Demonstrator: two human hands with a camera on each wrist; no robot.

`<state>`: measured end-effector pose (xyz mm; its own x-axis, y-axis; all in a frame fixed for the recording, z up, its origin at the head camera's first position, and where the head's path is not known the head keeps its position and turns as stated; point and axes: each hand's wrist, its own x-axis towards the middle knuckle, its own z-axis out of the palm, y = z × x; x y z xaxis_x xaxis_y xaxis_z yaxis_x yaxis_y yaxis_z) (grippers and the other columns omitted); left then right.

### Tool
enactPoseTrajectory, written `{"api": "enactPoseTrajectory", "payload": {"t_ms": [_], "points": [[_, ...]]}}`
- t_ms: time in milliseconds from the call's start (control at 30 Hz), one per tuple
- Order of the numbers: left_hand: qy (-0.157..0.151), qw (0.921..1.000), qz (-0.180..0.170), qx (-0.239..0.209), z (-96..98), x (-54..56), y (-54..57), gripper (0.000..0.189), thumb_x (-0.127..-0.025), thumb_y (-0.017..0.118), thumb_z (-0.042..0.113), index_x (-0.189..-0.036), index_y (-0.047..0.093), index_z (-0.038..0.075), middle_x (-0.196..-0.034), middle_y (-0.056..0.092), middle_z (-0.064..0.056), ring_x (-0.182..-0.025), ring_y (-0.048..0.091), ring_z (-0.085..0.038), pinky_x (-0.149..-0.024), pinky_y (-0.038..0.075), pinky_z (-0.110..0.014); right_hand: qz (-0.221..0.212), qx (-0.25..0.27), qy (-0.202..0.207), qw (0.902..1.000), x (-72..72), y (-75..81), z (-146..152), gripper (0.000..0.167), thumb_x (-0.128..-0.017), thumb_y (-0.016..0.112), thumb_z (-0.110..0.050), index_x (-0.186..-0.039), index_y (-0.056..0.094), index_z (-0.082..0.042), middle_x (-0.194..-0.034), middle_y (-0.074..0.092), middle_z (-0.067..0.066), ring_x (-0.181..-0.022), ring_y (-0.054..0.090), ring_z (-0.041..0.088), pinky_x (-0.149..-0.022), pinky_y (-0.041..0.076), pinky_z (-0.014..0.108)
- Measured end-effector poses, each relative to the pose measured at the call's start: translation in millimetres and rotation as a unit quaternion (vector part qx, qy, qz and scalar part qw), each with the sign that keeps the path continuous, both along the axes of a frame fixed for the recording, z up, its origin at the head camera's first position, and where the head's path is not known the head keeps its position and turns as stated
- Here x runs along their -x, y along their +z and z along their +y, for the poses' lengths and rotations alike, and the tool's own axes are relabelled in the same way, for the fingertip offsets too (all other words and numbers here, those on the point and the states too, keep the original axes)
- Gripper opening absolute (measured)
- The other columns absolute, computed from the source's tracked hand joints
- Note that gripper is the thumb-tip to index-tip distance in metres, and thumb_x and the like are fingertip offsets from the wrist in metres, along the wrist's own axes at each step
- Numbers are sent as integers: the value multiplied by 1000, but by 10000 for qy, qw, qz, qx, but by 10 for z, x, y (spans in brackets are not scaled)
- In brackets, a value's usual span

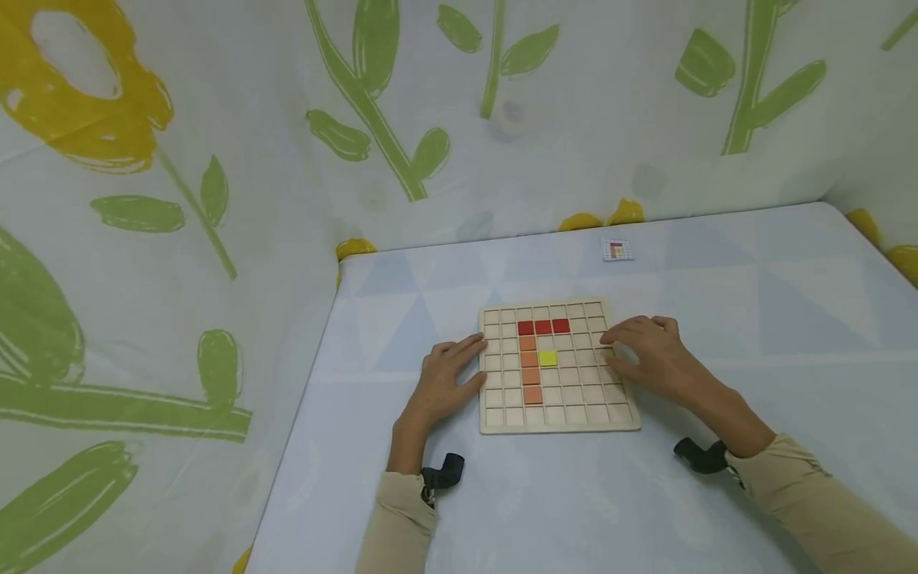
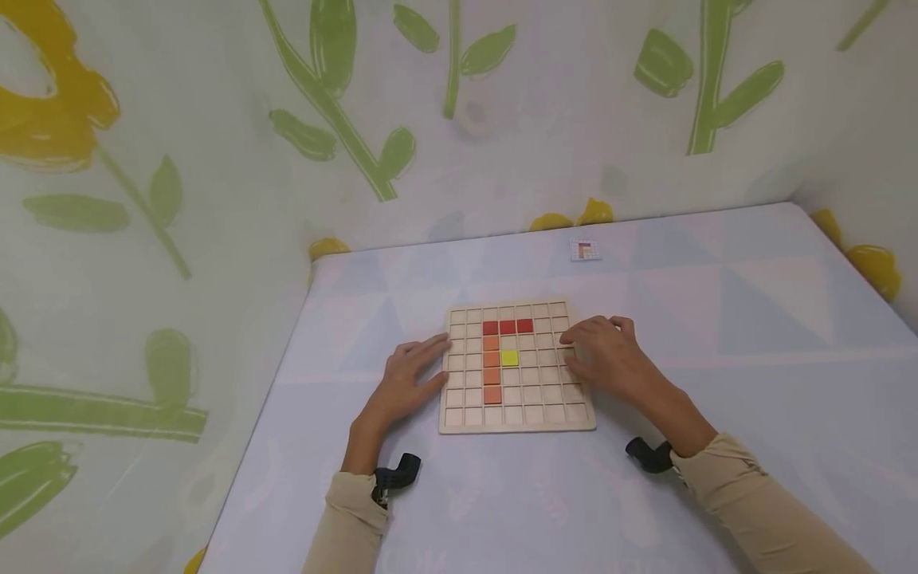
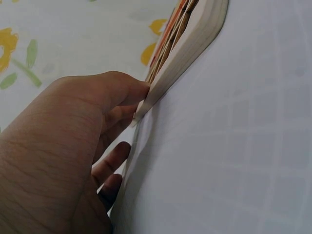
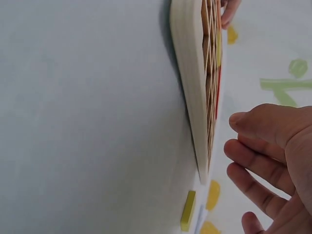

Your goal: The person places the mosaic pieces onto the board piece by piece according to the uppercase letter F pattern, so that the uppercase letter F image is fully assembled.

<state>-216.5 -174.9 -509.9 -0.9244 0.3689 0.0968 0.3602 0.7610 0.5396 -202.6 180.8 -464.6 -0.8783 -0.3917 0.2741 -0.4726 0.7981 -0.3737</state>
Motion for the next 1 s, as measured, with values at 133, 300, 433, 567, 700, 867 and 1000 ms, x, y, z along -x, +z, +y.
{"api": "enactPoseTrajectory", "payload": {"t_ms": [133, 300, 433, 567, 700, 867, 1000], "points": [[23, 10000, -67, -18, -7, -1, -4, 54, -96, 60, 35, -149, 51, 27, -156, 39, 17, -136, 37, -24, -108, 29, -48, -25, 20, -68, 10000, -9, -7, 63, 25, -82, 80, -7, -106, 73, -5, -111, 70, 12, -113, 56, 34, -98, 26, 63], [22, 10000, -66, -42, -7, -5, 5, 54, -96, 61, 35, -149, 51, 27, -155, 39, 17, -135, 37, -24, -108, 29, -49, -198, -15, -274, 9994, -36, 20, 145, 26, -83, 79, -7, -108, 72, -5, -113, 69, 15, -115, 54, 36, -98, 24, 64], [8, 9999, -30, -101, -5, -8, 14, 54, -96, 61, 34, -148, 52, 26, -155, 40, 16, -136, 37, -25, -108, 29, -50, -292, -33, -436, 9986, -56, 49, 209, 27, -83, 78, -6, -109, 71, -4, -115, 68, 17, -116, 53, 37, -99, 22, 65], [37, 9999, -19, -99, -6, -10, 22, 54, -96, 61, 35, -148, 52, 27, -155, 39, 18, -136, 37, -24, -108, 28, -49, -199, -82, -532, 9984, -50, 42, 267, 27, -82, 79, -6, -108, 71, -3, -113, 68, 18, -115, 54, 38, -98, 23, 66], [62, 9999, -17, -117, -9, -12, 21, 54, -96, 61, 35, -148, 52, 27, -155, 39, 18, -135, 37, -24, -108, 29, -50, -22, -159, -575, 9982, -26, 0, 325, 27, -80, 81, -5, -105, 72, -3, -109, 70, 18, -111, 56, 39, -94, 24, 68], [53, 9999, -42, -80, -5, -19, 6, 53, -96, 61, 35, -148, 52, 28, -155, 39, 18, -135, 37, -23, -108, 28, -49, -212, -283, -672, 9971, -9, -39, 377, 25, -80, 80, -6, -103, 72, -3, -109, 70, 20, -110, 56, 42, -92, 25, 71], [48, 10000, -17, -39, 0, -17, 3, 53, -96, 60, 36, -148, 51, 28, -155, 38, 18, -135, 37, -23, -108, 28, -49, -275, -318, -696, 9967, 5, -66, 401, 25, -80, 81, -5, -103, 73, -3, -109, 70, 20, -110, 57, 42, -92, 25, 73]]}}
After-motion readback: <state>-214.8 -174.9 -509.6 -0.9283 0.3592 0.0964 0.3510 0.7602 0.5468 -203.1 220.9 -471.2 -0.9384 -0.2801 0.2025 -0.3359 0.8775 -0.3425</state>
